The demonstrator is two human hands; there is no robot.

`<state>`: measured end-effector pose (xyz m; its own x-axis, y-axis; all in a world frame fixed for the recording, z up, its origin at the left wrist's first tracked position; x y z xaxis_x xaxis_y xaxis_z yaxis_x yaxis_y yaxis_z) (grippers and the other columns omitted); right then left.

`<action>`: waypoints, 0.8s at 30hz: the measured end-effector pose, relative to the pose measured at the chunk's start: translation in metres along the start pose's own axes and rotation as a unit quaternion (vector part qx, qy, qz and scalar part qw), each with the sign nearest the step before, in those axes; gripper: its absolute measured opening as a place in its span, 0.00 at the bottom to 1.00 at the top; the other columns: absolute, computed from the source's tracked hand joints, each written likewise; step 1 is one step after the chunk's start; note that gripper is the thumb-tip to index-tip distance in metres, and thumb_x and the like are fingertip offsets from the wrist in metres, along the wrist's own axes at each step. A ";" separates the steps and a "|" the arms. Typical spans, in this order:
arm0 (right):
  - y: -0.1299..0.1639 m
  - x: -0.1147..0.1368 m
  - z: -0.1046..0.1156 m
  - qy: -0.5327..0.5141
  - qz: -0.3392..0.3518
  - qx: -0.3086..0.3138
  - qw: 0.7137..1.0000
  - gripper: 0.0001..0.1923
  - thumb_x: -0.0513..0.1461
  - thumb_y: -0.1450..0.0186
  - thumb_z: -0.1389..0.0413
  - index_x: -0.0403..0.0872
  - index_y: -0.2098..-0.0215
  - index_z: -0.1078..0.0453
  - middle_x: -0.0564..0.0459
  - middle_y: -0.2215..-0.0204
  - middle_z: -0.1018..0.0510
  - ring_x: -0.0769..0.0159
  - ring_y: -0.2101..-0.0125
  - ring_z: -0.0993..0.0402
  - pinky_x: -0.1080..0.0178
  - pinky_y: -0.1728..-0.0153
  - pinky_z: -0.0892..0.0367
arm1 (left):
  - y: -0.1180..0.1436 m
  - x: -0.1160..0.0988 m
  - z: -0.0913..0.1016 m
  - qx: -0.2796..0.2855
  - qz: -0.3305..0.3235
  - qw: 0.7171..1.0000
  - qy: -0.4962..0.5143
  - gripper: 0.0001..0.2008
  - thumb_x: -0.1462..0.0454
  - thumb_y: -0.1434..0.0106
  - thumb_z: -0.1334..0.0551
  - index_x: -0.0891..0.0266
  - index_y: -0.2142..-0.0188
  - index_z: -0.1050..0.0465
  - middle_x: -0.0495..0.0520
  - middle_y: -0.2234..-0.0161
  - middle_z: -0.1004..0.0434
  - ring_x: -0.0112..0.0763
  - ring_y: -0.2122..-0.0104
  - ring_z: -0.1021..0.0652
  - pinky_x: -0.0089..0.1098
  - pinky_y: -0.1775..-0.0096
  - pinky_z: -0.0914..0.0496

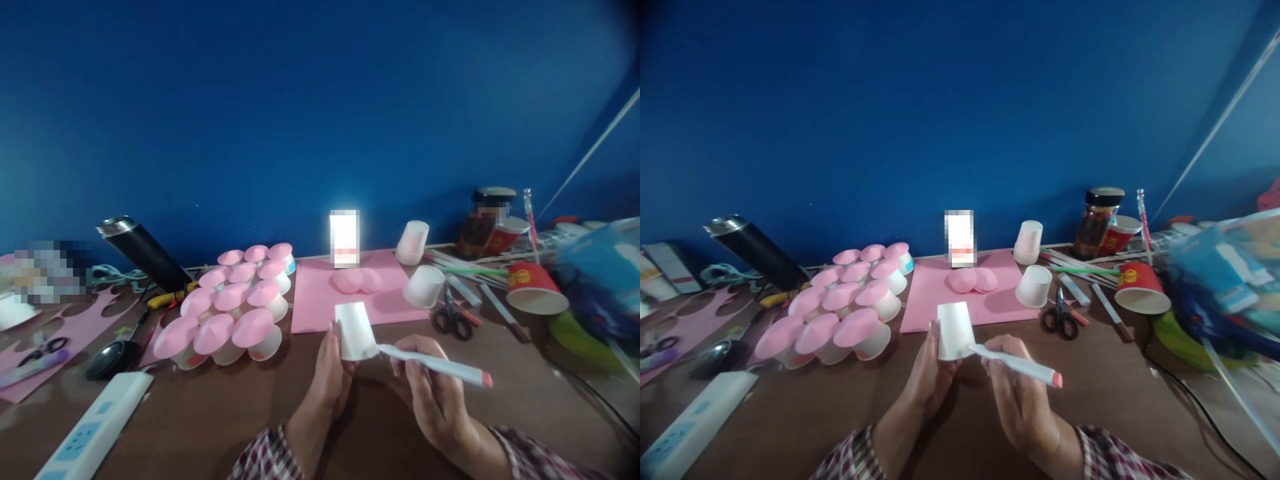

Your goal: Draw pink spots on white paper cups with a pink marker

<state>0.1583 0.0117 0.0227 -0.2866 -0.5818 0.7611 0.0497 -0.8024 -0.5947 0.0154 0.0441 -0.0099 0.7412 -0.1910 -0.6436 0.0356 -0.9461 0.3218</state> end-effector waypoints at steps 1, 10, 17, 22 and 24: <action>0.001 -0.001 0.000 -0.007 -0.008 0.009 1.000 0.07 0.38 0.28 0.54 0.47 0.58 0.35 0.51 0.69 0.29 0.64 0.71 0.30 0.63 0.70 0.30 | 0.001 -0.001 -0.001 0.005 -0.007 1.000 -0.003 0.20 0.49 0.46 0.32 0.64 0.65 0.25 0.50 0.72 0.25 0.30 0.68 0.25 0.27 0.68 0.32; 0.001 0.006 0.001 0.024 0.010 0.026 0.999 0.06 0.36 0.29 0.53 0.47 0.61 0.35 0.53 0.72 0.29 0.68 0.74 0.30 0.66 0.74 0.33 | 0.003 -0.001 -0.001 -0.016 -0.012 0.999 -0.025 0.19 0.49 0.42 0.35 0.63 0.63 0.25 0.55 0.67 0.22 0.34 0.64 0.24 0.30 0.63 0.30; 0.000 0.010 -0.002 0.065 0.026 0.050 0.996 0.06 0.36 0.29 0.53 0.48 0.60 0.35 0.53 0.71 0.26 0.67 0.74 0.28 0.65 0.72 0.32 | 0.006 0.000 0.004 -0.033 -0.031 0.998 -0.052 0.12 0.55 0.39 0.37 0.61 0.65 0.25 0.58 0.64 0.22 0.38 0.62 0.24 0.30 0.64 0.30; 0.000 0.010 -0.004 0.094 0.018 0.070 0.993 0.06 0.35 0.30 0.52 0.48 0.61 0.34 0.53 0.71 0.26 0.67 0.73 0.27 0.65 0.70 0.32 | 0.009 -0.007 0.006 -0.032 -0.067 0.991 -0.114 0.06 0.60 0.42 0.34 0.61 0.69 0.25 0.58 0.68 0.22 0.43 0.56 0.24 0.31 0.59 0.30; 0.000 0.011 -0.005 0.099 0.021 0.073 0.992 0.06 0.36 0.30 0.53 0.48 0.60 0.34 0.53 0.71 0.26 0.67 0.73 0.27 0.65 0.69 0.32 | 0.010 -0.010 0.006 -0.048 -0.078 0.988 -0.123 0.04 0.64 0.45 0.32 0.59 0.69 0.25 0.58 0.66 0.21 0.44 0.53 0.25 0.31 0.56 0.30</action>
<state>0.1507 0.0063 0.0301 -0.4621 -0.5901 0.6621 0.1992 -0.7965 -0.5709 0.0040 0.0348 -0.0042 0.5366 -0.1143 -0.8361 0.2077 -0.9424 0.2621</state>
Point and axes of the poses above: each hand's wrist, its own y-axis away from the middle knuckle, its own z-axis out of the back of the hand, x = y × z, the point moved 3 cm from there along -y, towards the middle knuckle
